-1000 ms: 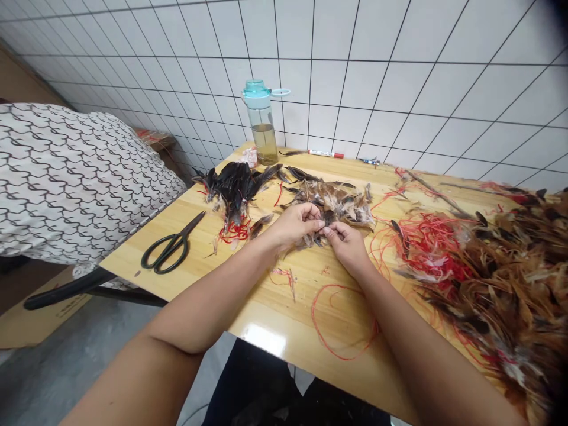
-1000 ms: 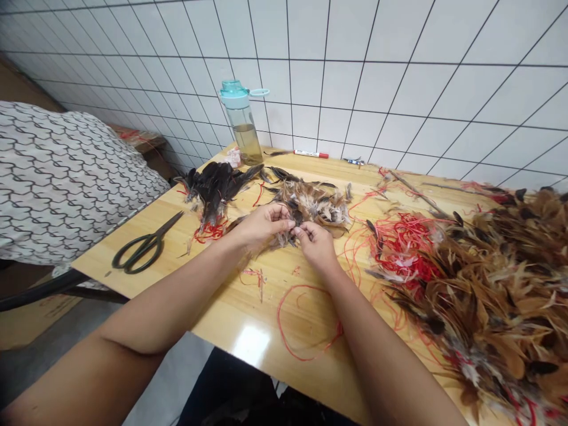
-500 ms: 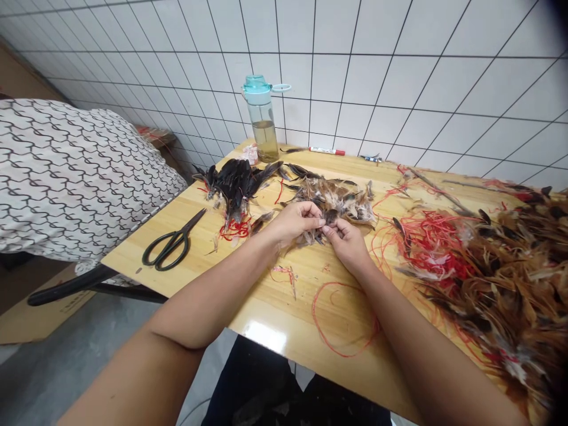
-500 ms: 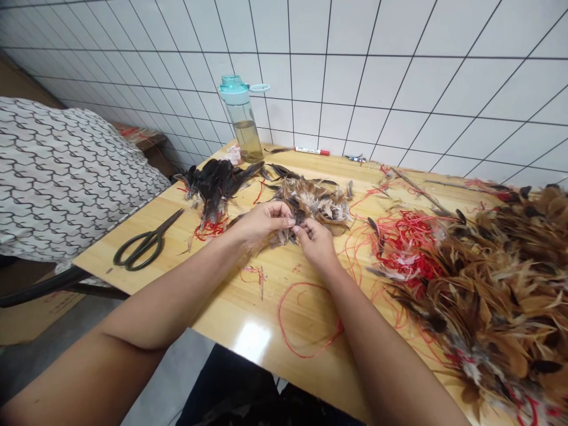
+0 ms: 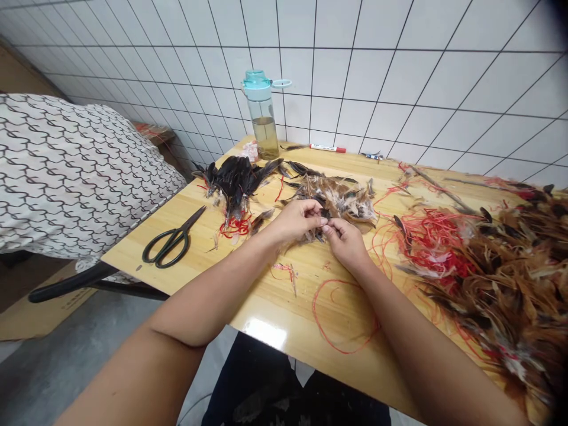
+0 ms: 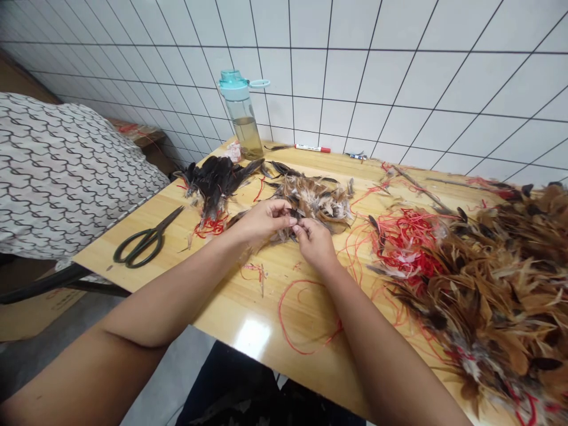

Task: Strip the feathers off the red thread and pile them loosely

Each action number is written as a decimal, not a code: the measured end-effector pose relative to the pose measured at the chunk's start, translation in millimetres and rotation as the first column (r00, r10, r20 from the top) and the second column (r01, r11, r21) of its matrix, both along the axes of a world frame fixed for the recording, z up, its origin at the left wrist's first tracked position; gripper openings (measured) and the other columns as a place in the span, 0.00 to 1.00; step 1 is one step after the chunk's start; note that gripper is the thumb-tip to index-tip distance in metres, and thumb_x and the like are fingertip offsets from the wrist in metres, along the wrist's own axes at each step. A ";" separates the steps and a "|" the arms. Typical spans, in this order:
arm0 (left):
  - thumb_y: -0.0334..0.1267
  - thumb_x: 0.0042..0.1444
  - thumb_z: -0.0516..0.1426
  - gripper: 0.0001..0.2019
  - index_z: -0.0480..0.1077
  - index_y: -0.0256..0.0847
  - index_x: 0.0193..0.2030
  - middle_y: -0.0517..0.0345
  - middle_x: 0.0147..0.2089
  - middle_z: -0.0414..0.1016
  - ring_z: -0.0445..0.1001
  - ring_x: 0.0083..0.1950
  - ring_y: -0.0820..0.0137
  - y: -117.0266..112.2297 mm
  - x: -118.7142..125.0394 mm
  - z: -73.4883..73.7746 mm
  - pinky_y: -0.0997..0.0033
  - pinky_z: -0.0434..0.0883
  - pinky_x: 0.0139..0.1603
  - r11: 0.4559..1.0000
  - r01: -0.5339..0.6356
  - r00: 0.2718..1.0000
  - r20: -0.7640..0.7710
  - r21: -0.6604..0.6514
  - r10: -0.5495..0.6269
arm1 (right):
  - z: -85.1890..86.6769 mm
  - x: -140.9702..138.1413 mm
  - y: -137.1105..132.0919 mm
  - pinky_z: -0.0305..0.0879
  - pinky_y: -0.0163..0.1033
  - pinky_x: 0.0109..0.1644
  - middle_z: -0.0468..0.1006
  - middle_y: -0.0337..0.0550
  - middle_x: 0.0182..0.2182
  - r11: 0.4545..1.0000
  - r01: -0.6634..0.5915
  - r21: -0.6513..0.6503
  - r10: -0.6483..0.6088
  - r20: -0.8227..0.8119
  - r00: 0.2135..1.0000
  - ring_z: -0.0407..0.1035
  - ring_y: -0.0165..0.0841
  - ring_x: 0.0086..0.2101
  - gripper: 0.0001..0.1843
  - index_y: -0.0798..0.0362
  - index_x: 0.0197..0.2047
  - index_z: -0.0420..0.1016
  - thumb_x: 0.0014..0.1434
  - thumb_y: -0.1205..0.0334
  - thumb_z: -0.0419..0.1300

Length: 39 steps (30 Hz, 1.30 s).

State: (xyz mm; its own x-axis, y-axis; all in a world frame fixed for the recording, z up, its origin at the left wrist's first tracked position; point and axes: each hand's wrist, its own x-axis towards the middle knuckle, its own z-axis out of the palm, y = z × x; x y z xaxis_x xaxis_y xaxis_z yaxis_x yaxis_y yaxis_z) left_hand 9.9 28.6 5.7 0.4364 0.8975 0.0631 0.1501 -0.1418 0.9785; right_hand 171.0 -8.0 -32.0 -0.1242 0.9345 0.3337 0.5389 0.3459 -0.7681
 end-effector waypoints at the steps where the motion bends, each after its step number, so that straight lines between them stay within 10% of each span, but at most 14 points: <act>1: 0.40 0.45 0.63 0.12 0.65 0.36 0.28 0.65 0.24 0.63 0.61 0.26 0.78 1.1 -1.1 -0.7 0.77 0.57 0.28 1.000 -0.003 1.000 0.001 0.006 0.003 | 0.2 0.4 0.5 0.62 0.38 0.37 0.76 0.44 0.30 1.000 -0.013 -0.018 0.012 -0.046 0.999 0.68 0.34 0.31 0.10 0.52 0.34 0.74 0.59 0.57 0.54; 10: 0.39 0.49 0.61 0.09 0.67 0.36 0.31 0.61 0.27 0.70 0.66 0.28 0.76 0.5 -5.9 9.2 0.75 0.62 0.32 0.998 0.064 0.997 -0.051 -0.019 -0.065 | 1.2 4.3 3.9 0.59 0.38 0.37 0.72 0.39 0.25 0.995 -0.079 -0.062 0.068 -0.159 0.985 0.65 0.32 0.30 0.12 0.52 0.27 0.73 0.58 0.57 0.55; 13: 0.38 0.52 0.58 0.07 0.69 0.36 0.33 0.60 0.30 0.71 0.65 0.29 0.76 4.0 -17.0 19.2 0.75 0.62 0.33 0.979 -0.104 0.970 -0.200 0.175 0.139 | 3.7 4.4 2.2 0.56 0.37 0.33 0.68 0.37 0.23 0.992 -0.041 -0.118 0.018 -0.192 0.981 0.60 0.30 0.26 0.14 0.52 0.28 0.71 0.59 0.53 0.54; 17: 0.39 0.55 0.57 0.09 0.69 0.37 0.27 0.58 0.27 0.70 0.63 0.29 0.73 12.5 -43.2 32.0 0.73 0.58 0.33 0.873 -0.169 0.729 -0.538 0.458 0.423 | 7.9 4.3 -0.2 0.53 0.36 0.31 0.65 0.35 0.21 0.991 -0.027 -0.128 0.000 -0.210 0.978 0.57 0.29 0.25 0.14 0.52 0.29 0.71 0.60 0.53 0.54; 22: 0.50 0.53 0.57 0.18 0.69 0.39 0.22 0.57 0.21 0.67 0.62 0.25 0.70 21.2 -63.6 33.7 0.70 0.54 0.29 0.954 -0.018 0.457 -0.846 0.299 0.273 | 7.4 3.9 -0.1 0.51 0.36 0.29 0.63 0.35 0.20 0.989 -0.005 -0.148 -0.019 -0.155 0.988 0.56 0.29 0.23 0.14 0.53 0.29 0.72 0.59 0.53 0.54; 26: 0.52 0.50 0.58 0.17 0.70 0.41 0.21 0.57 0.19 0.66 0.63 0.24 0.68 18.5 -52.8 27.6 0.68 0.53 0.29 0.975 0.140 0.437 -0.895 0.172 0.095 | 6.8 3.4 0.1 0.53 0.36 0.30 0.67 0.37 0.21 0.992 0.002 -0.124 -0.015 -0.105 0.994 0.58 0.30 0.24 0.13 0.52 0.28 0.73 0.58 0.54 0.54; 34: 0.29 0.42 0.56 0.11 0.60 0.40 0.14 0.61 0.15 0.57 0.55 0.21 0.74 16.5 -50.8 27.8 0.69 0.51 0.27 0.981 0.087 0.453 -0.884 0.174 0.117 | 9.9 2.4 -1.8 0.51 0.36 0.28 0.66 0.37 0.20 0.993 0.017 -0.116 -0.026 -0.070 0.997 0.56 0.29 0.23 0.13 0.53 0.28 0.74 0.58 0.56 0.53; 39: 0.29 0.46 0.56 0.04 0.65 0.38 0.25 0.59 0.25 0.68 0.63 0.28 0.73 19.0 -60.6 34.5 0.73 0.58 0.32 0.916 -0.150 0.698 -0.616 0.373 0.365 | 7.8 2.5 -1.1 0.52 0.36 0.28 0.67 0.38 0.21 0.994 0.029 -0.101 -0.037 -0.079 0.996 0.56 0.29 0.23 0.13 0.53 0.28 0.75 0.58 0.56 0.54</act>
